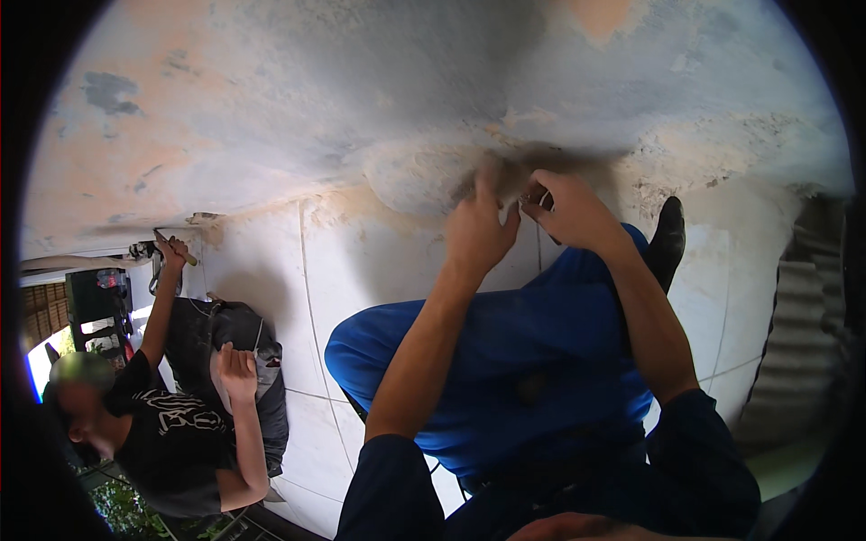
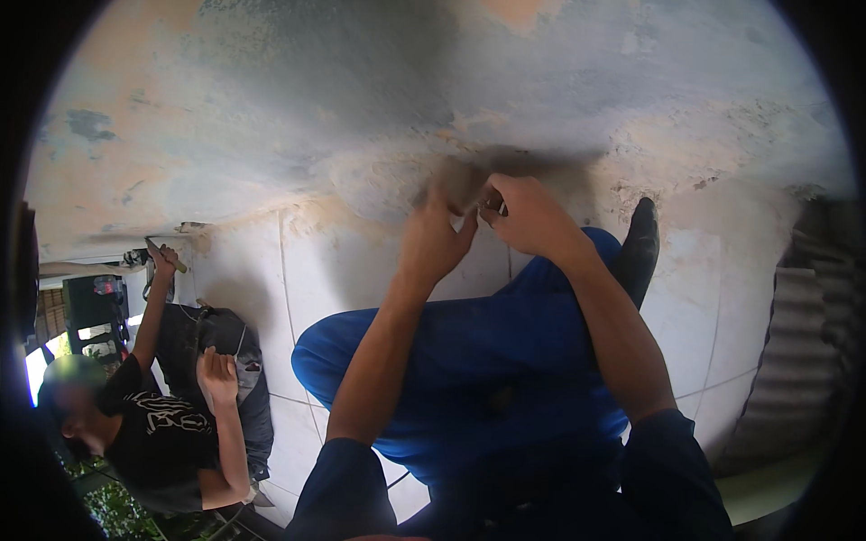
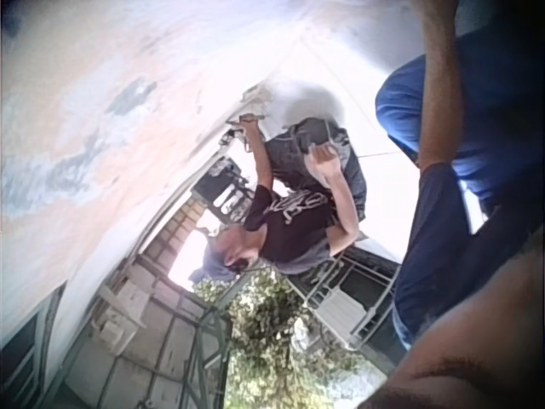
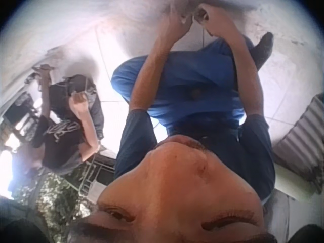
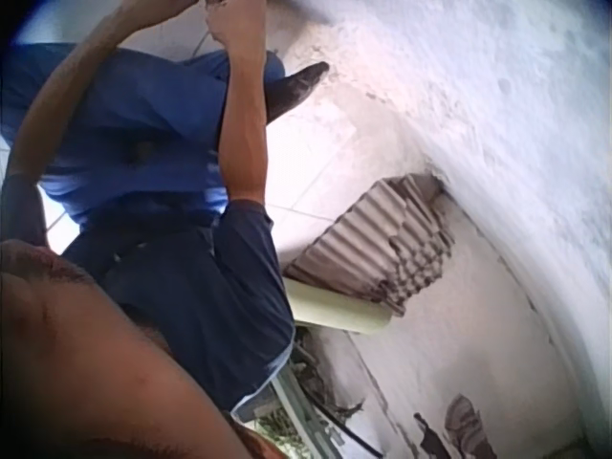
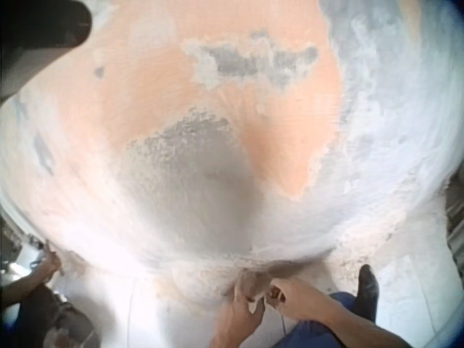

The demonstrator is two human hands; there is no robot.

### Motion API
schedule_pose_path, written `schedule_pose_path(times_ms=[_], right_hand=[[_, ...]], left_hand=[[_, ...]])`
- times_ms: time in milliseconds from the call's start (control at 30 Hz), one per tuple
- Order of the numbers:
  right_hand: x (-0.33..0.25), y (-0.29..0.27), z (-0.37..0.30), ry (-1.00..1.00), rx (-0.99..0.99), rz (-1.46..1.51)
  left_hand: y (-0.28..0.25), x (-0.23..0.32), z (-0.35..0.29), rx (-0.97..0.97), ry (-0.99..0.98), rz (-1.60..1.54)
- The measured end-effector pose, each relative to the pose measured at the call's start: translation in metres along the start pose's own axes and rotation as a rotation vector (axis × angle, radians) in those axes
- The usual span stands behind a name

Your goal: The person sands a wall by rubbing a folded piece of sandpaper against the wall surface, periodically folding and repositioning the sandpaper.

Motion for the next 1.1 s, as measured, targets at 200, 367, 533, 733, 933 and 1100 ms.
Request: schedule_pose_path(times_ms=[200,367,533,733,933,1100], right_hand=[[-0.001,-0.001,-0.003,0.031,0.027,-0.023],[-0.01,0.003,-0.001,0.131,-0.028,-0.051],[0.011,0.002,0.003,-0.036,0.037,-0.105],[0.0,-0.005,0.011,-0.2,0.299,0.281],[-0.002,-0.001,0.008,-0.476,0.274,0.386],[0.011,-0.007,0.011,-0.395,0.357,0.313]], left_hand=[[-0.004,-0.007,-0.002,-0.036,-0.209,0.096],[0.0,-0.013,-0.003,0.028,-0.021,0.089],[0.004,-0.007,0.001,0.1,0.004,0.018],[0.0,-0.011,-0.003,-0.049,-0.086,0.03],[0.007,-0.02,-0.007,-0.34,-0.119,0.116],[0.011,-0.019,-0.007,-0.442,-0.069,0.101]])
Point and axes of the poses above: each hand's wrist, its own z-axis towards the middle knuckle, its own y-axis out of the palm, x = y × z, the point moved 2 cm from there along z, towards the middle knuckle, and after that the axes turned 13 degrees about z, right-handed, at the moved point
